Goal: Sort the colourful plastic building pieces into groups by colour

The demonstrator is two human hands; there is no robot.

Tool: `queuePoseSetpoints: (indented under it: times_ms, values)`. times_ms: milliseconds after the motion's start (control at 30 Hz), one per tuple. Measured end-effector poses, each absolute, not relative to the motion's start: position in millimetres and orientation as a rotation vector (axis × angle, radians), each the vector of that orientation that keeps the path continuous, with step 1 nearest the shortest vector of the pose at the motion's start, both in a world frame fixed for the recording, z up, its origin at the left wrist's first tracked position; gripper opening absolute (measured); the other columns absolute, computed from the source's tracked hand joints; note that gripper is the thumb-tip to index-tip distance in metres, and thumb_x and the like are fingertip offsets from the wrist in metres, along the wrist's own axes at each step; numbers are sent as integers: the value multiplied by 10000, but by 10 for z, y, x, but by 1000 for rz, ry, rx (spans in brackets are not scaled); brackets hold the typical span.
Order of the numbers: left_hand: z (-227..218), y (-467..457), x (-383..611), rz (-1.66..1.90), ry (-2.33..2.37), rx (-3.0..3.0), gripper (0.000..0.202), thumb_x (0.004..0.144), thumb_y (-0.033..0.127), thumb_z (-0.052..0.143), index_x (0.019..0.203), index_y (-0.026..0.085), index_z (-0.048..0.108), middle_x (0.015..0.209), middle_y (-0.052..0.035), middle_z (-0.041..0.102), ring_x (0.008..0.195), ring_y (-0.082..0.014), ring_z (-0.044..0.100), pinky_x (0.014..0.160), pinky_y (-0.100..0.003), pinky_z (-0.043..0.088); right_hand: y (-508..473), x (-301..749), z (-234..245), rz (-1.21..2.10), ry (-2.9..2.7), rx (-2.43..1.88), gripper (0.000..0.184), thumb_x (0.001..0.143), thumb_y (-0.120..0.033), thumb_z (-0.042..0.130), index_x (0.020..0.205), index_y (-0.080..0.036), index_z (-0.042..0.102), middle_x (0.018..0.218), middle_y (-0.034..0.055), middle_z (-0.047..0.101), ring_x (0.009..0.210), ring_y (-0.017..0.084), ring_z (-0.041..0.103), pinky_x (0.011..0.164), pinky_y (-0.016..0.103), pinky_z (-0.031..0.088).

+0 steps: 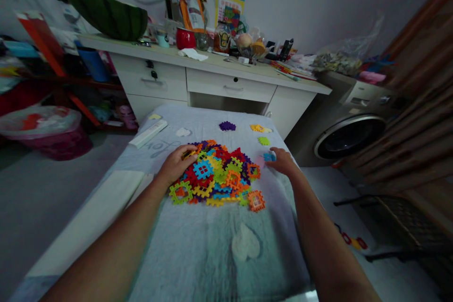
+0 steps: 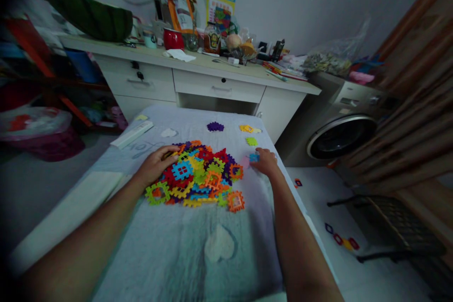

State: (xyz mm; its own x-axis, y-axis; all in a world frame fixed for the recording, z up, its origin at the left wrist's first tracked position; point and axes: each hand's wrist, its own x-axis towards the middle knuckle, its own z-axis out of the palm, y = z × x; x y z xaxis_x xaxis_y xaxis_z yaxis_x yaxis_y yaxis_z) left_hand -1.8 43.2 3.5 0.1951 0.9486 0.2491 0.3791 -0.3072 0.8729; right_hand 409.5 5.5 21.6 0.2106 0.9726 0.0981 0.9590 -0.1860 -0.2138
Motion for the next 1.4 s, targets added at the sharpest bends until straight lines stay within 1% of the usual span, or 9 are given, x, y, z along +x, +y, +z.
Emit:
queuePoseSetpoints:
  times_ms: [200, 367, 533, 700, 867, 967, 1067, 1267, 1400]
  values:
    - [78, 423, -7, 1063, 1259, 1797, 460, 755, 541, 620, 1068, 208, 667, 1174, -69, 668, 1093, -264, 605, 1038, -424, 424, -80, 4126, 105, 99, -1888, -2135, 445, 759, -210, 644, 1203, -195, 610, 1224, 129, 642, 1153, 286, 575, 1009, 419, 397]
    - [96, 412, -4, 1052, 1262, 1801, 463, 753, 540, 625, 1074, 208, 664, 1178, -70, 666, 1102, -267, 599, 1040, -419, 419, -80, 4128, 59, 73, -1809, -2077, 486, 728, -114, 558, 1210, -162, 604, 1256, 141, 631, 1162, 279, 575, 1017, 408, 409]
    - [82, 411, -12, 1049, 1267, 1801, 469, 764, 549, 623, 1086, 211, 662, 1181, -66, 666, 1106, -264, 601, 1033, -411, 423, -116, 4116, 54, 81, -1772, -2104, 489, 720, -141, 565, 1206, -172, 613, 1258, 133, 627, 1168, 284, 564, 1031, 419, 404]
    - [77, 416, -12, 1059, 1242, 1795, 470, 764, 551, 626, 1079, 204, 662, 1170, -65, 668, 1090, -259, 608, 1014, -398, 440, -169, 3952, 206, 12, -1700, -2008, 507, 712, -160, 574, 1217, -183, 617, 1349, 138, 552, 1248, 309, 493, 1063, 462, 358]
    - [54, 434, -22, 1048, 1250, 1818, 471, 779, 535, 612, 1108, 199, 652, 1195, -73, 658, 1116, -260, 596, 1040, -412, 421, -214, 3508, 432, 173, -1977, -1509, 304, 832, -265, 555, 1114, -222, 661, 1222, 90, 629, 1189, 271, 530, 1060, 460, 347]
    - [45, 439, -32, 1038, 1259, 1829, 485, 778, 540, 605, 1116, 195, 650, 1197, -76, 658, 1116, -267, 598, 1040, -421, 424, -254, 3217, 450, 221, -2080, -1435, 299, 887, -326, 550, 1146, -225, 662, 1323, 103, 565, 1239, 277, 473, 1058, 470, 334]
    - [41, 437, -37, 1042, 1261, 1837, 483, 782, 541, 600, 1118, 197, 652, 1201, -76, 659, 1116, -271, 599, 1034, -422, 431, -276, 3039, 392, 220, -2125, -1497, 306, 924, -287, 500, 1186, -237, 652, 1413, 102, 484, 1292, 280, 396, 1069, 489, 304]
    - [10, 447, -46, 1047, 1258, 1833, 469, 789, 528, 606, 1115, 194, 655, 1208, -75, 658, 1123, -268, 601, 1040, -418, 428, -267, 2966, 309, 241, -2066, -1508, 188, 866, -181, 556, 1005, -222, 676, 1322, 91, 541, 1264, 263, 410, 1058, 476, 303]
    - [-6, 455, -51, 1052, 1247, 1829, 472, 791, 525, 608, 1119, 189, 655, 1209, -79, 657, 1125, -266, 600, 1037, -416, 430, -270, 2978, 336, 326, -1970, -1408, 70, 834, -203, 600, 873, -218, 655, 1211, 80, 588, 1191, 243, 482, 1039, 447, 326]
